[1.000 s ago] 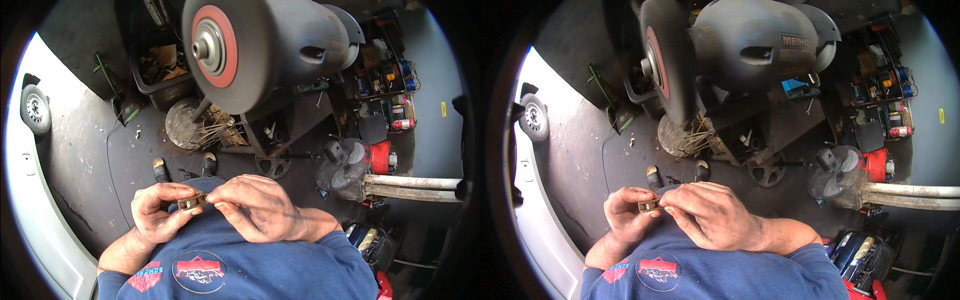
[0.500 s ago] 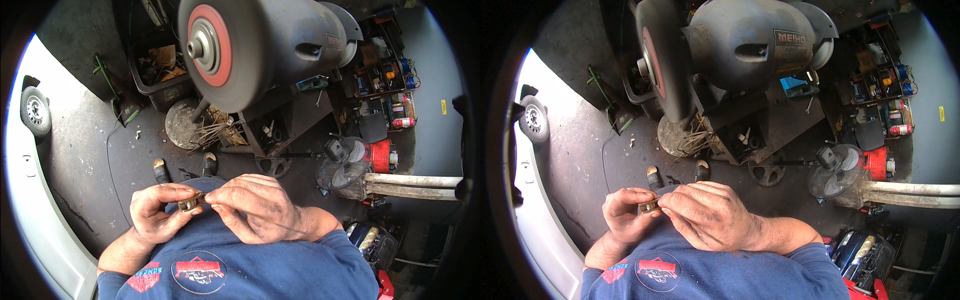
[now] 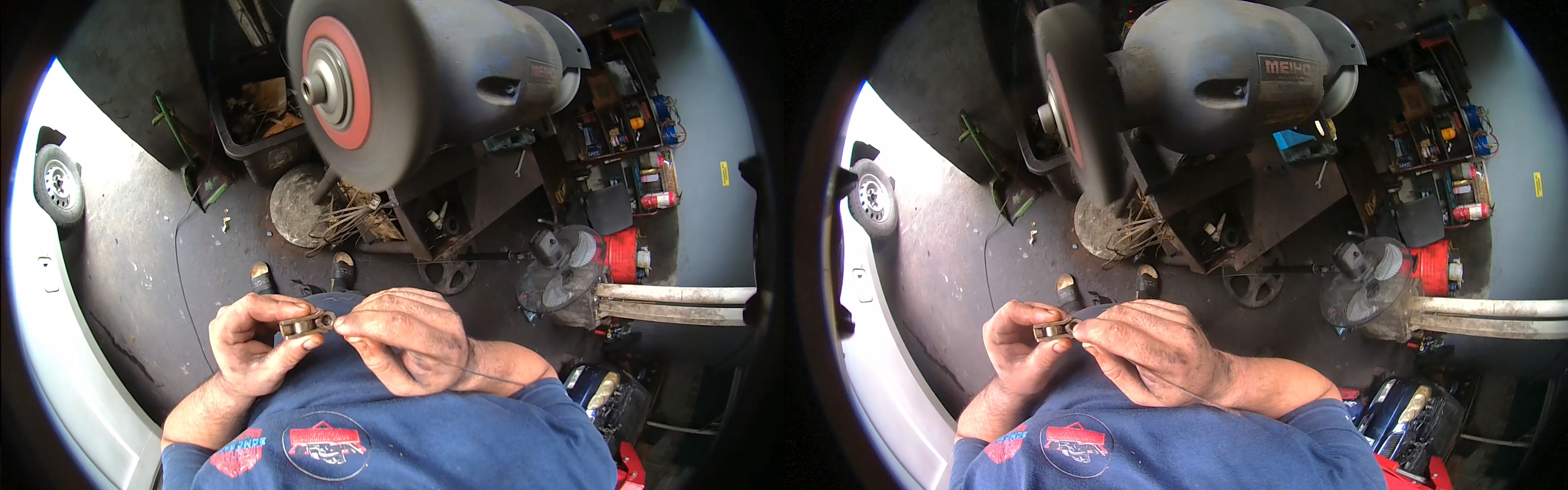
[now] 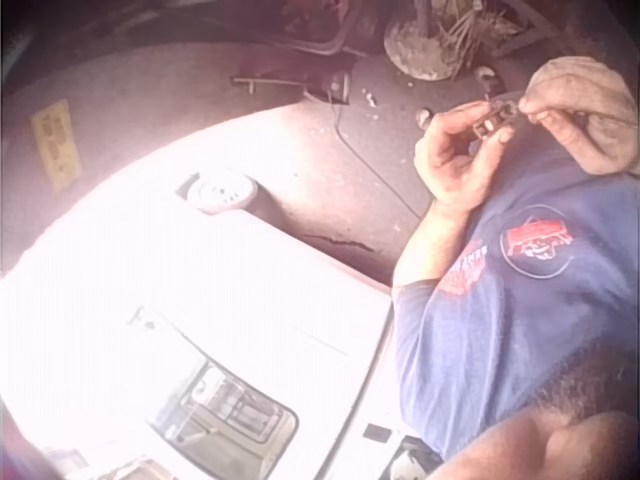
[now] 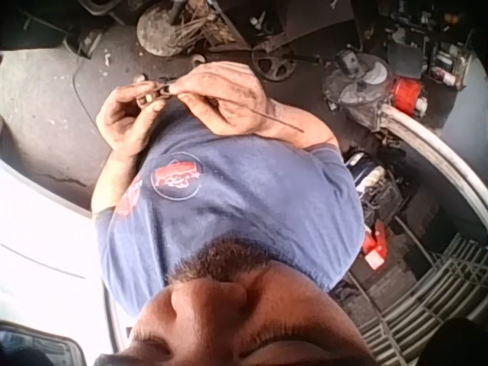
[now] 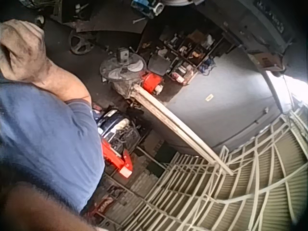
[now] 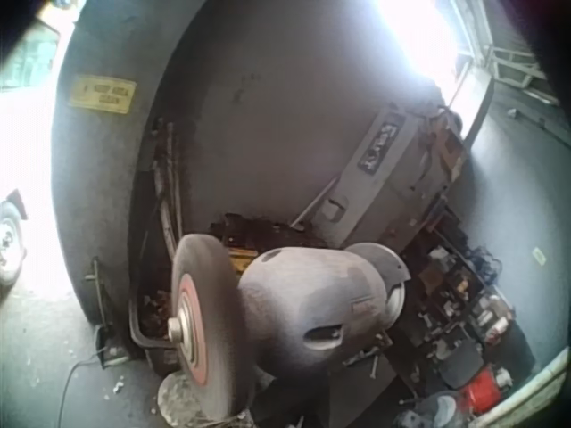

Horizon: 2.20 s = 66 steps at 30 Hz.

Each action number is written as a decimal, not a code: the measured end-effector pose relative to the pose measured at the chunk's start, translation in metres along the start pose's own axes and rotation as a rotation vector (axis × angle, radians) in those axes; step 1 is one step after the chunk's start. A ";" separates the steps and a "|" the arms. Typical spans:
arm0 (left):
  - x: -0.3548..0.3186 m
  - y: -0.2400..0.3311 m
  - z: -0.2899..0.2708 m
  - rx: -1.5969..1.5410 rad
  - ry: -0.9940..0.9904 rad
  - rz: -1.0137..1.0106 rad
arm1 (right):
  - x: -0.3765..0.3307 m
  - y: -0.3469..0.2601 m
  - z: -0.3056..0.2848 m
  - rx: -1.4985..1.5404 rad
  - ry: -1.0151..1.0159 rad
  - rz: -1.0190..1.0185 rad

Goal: The person picks up small metal parts from a red car's engine bay, walks to a bench grinder, and grinds the parts while rotating them. The person then uses a small brush to clean the parts and continues grinding before turning off the grinder.

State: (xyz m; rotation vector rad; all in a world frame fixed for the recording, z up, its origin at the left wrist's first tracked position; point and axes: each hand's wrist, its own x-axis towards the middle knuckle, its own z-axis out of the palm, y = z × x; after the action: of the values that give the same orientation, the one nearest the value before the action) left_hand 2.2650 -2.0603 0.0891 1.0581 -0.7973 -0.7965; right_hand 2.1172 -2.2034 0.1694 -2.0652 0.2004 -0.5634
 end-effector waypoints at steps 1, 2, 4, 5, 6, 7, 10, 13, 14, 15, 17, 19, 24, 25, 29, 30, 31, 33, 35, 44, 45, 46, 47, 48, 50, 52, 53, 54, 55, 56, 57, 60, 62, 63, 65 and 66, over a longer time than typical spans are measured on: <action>-0.001 0.000 0.000 -0.045 -0.001 -0.009 | -0.001 0.001 0.001 0.043 -0.007 0.066; -0.001 0.000 0.000 -0.083 0.002 -0.026 | -0.003 0.001 0.001 0.086 -0.015 0.132; -0.002 0.000 0.001 -0.120 0.007 -0.062 | -0.007 0.006 0.000 0.619 0.040 0.457; -0.002 0.000 0.001 -0.119 0.008 -0.079 | -0.010 0.009 -0.003 0.806 0.080 0.539; -0.002 0.000 0.001 -0.121 0.012 -0.093 | -0.013 0.013 -0.004 0.690 0.127 0.406; -0.001 0.000 0.002 -0.134 0.032 -0.121 | -0.017 0.017 -0.010 0.511 0.207 0.332; 0.003 -0.002 0.002 -0.155 0.091 -0.186 | -0.028 0.036 -0.048 0.059 0.393 0.357; 0.008 -0.006 0.003 -0.087 0.078 -0.140 | -0.039 0.065 -0.086 -0.243 0.396 0.667; 0.009 -0.007 0.004 -0.074 0.071 -0.147 | -0.042 0.075 -0.092 -0.270 0.373 0.839; 0.010 -0.008 0.005 -0.072 0.060 -0.160 | -0.045 0.084 -0.095 -0.219 0.348 0.816; 0.011 -0.009 0.006 -0.005 0.052 -0.187 | -0.048 0.098 -0.095 -0.161 0.344 1.011; 0.010 -0.009 0.008 -0.025 0.060 -0.244 | -0.047 0.104 -0.093 -0.088 0.303 0.974; 0.014 -0.006 0.011 -0.003 0.044 -0.309 | -0.035 0.099 -0.099 -0.046 0.213 1.005; 0.015 -0.006 0.012 0.015 0.051 -0.318 | -0.034 0.098 -0.099 -0.017 0.208 0.971; 0.018 -0.009 0.017 -0.004 0.053 -0.307 | -0.036 0.101 -0.102 -0.186 0.232 1.036; 0.018 -0.010 0.018 -0.008 0.058 -0.307 | -0.037 0.102 -0.103 -0.191 0.250 1.003; 0.018 -0.011 0.019 -0.012 0.064 -0.307 | -0.039 0.102 -0.104 -0.204 0.272 0.986; 0.019 -0.011 0.021 -0.029 0.073 -0.315 | -0.041 0.097 -0.106 -0.341 0.306 0.919; 0.021 -0.010 0.022 -0.035 0.086 -0.311 | -0.041 0.087 -0.106 -0.581 0.315 0.832; 0.044 -0.005 0.038 -0.144 0.110 -0.218 | -0.017 0.046 -0.024 0.676 0.147 0.499; 0.047 -0.005 0.041 -0.124 0.112 -0.185 | -0.012 0.048 -0.016 0.810 0.165 0.522; 0.051 -0.005 0.043 -0.103 0.115 -0.146 | -0.006 0.051 -0.010 0.834 0.184 0.490; 0.054 -0.005 0.044 -0.071 0.124 -0.121 | -0.001 0.055 -0.006 0.861 0.204 0.458; 0.057 -0.005 0.045 -0.087 0.136 -0.131 | 0.003 0.058 -0.003 0.904 0.226 0.438; 0.062 -0.002 0.045 -0.083 0.130 -0.136 | 0.007 0.061 -0.001 0.924 0.223 0.450; 0.065 0.002 0.043 -0.010 0.110 -0.152 | 0.009 0.062 0.000 0.979 0.234 0.458; 0.067 0.005 0.041 0.016 0.106 -0.162 | 0.010 0.062 0.000 0.971 0.245 0.470; 0.069 0.008 0.039 0.052 0.091 -0.178 | 0.012 0.062 0.001 0.989 0.253 0.473; 0.071 0.011 0.037 0.094 0.089 -0.202 | 0.013 0.062 0.002 1.011 0.260 0.494; 0.073 0.015 0.036 0.084 0.084 -0.188 | 0.015 0.061 0.003 1.029 0.260 0.492; 0.075 0.018 0.034 0.101 0.080 -0.193 | 0.017 0.060 0.004 1.052 0.263 0.507; 0.083 0.029 0.031 0.182 0.074 -0.188 | 0.025 0.057 0.005 1.112 0.277 0.565; 0.088 0.034 0.029 0.190 0.077 -0.179 | 0.030 0.056 0.005 1.172 0.289 0.566; 0.090 0.036 0.028 0.205 0.084 -0.181 | 0.032 0.055 0.005 1.167 0.300 0.602; 0.094 0.038 0.028 0.221 0.079 -0.154 | 0.035 0.055 0.006 1.210 0.299 0.629; 0.096 0.038 0.028 0.224 0.082 -0.151 | 0.036 0.056 0.005 1.216 0.300 0.624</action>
State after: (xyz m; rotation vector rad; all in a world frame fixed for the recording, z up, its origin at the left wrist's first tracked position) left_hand 2.2932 -2.1439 0.1490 1.3553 -0.7551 -0.7981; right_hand 2.1556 -2.2419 0.1315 -0.6739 0.5021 -0.4196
